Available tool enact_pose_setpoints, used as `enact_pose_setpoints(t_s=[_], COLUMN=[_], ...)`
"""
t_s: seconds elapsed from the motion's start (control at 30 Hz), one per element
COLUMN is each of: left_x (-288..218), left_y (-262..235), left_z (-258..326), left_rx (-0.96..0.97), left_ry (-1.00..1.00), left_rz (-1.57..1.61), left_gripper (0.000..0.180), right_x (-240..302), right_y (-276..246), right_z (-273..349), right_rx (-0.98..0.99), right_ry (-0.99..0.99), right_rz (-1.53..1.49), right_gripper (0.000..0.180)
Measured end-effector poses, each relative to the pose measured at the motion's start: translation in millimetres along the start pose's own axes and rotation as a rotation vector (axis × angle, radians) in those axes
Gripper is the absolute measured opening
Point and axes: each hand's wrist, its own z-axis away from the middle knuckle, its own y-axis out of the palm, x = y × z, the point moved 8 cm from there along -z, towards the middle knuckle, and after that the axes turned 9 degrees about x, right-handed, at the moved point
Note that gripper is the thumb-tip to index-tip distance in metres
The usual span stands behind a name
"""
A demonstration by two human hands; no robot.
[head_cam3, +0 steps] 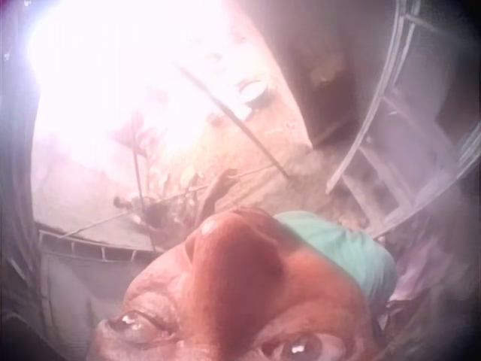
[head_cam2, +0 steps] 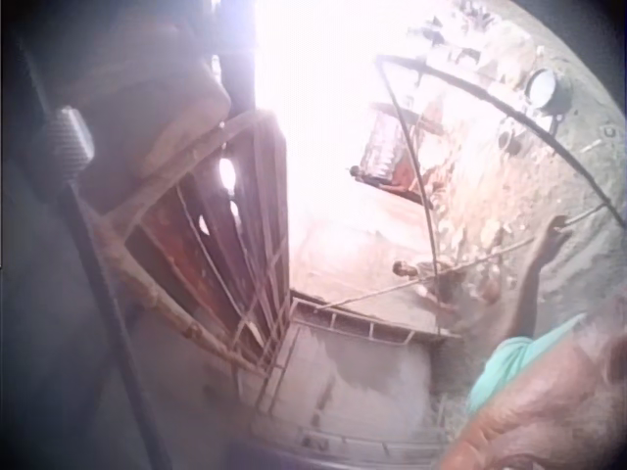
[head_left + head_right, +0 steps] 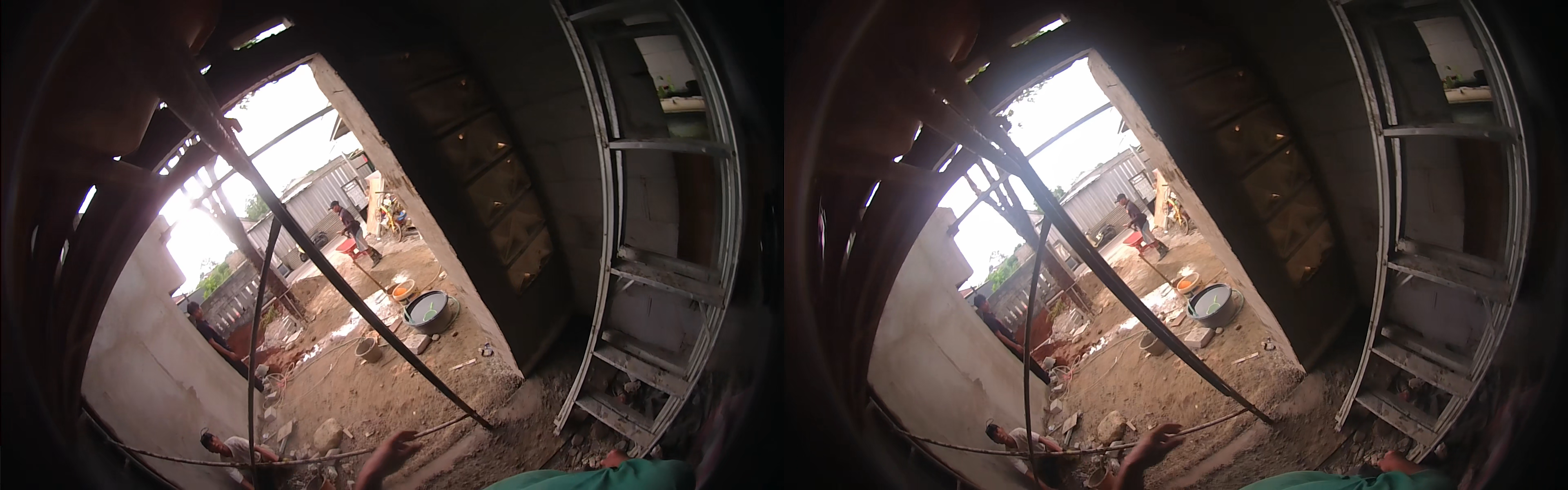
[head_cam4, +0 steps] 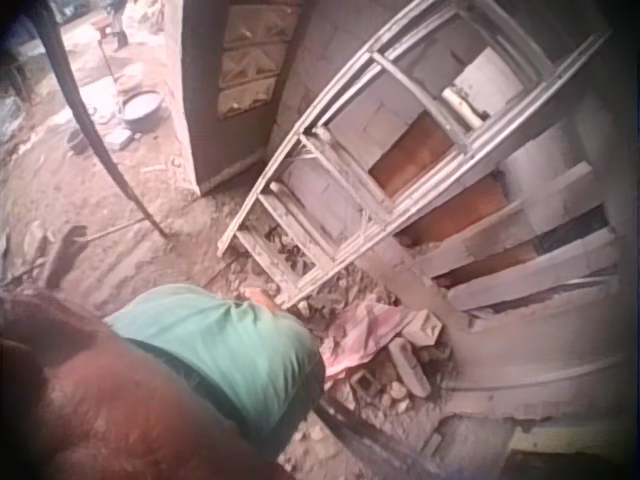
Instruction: The person scoops wet cement from a bucket using a trowel and applies it to a wall surface. The worker moves around a construction site, carrying the bucket and trowel, and eventually descends a set of stairs to continue the task.
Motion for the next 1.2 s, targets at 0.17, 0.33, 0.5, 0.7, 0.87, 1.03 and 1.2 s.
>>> enact_pose_setpoints(t_s=[0.17, 0.33, 0.5, 0.7, 0.87, 1.03, 1.2], left_x=[52, 76, -19, -354, -559, -641, -691], left_y=[133, 163, 67, -150, -168, -143, -117], left_z=[-30, -28, -30, 60, 109, 125, 113], left_rx=[0.456, 0.504, 0.204, -1.074, -1.484, -1.781, -1.764], left_ry=[-0.095, -0.034, 0.155, 0.93, 1.121, 1.016, 0.978], left_rz=[0.035, 0.072, -0.064, -0.732, -1.211, -1.526, -1.76], left_gripper=[0.057, 0.059, 0.061, 0.093, 0.087, 0.079, 0.081], right_x=[-42, -87, -113, -114, -123, -127, -140], right_y=[-1, -15, 7, -10, -20, -22, -16], right_z=[33, 37, -15, -48, -41, -20, 4], right_rx=[0.142, -0.259, -0.207, -0.283, -0.233, -0.24, -0.234], right_ry=[0.057, 0.452, 0.491, 0.289, 0.363, 0.407, 0.447], right_rz=[0.298, -0.334, -0.445, -0.277, -0.44, -0.548, -0.6], right_gripper=[0.041, 0.042, 0.039, 0.032, 0.032, 0.032, 0.032])
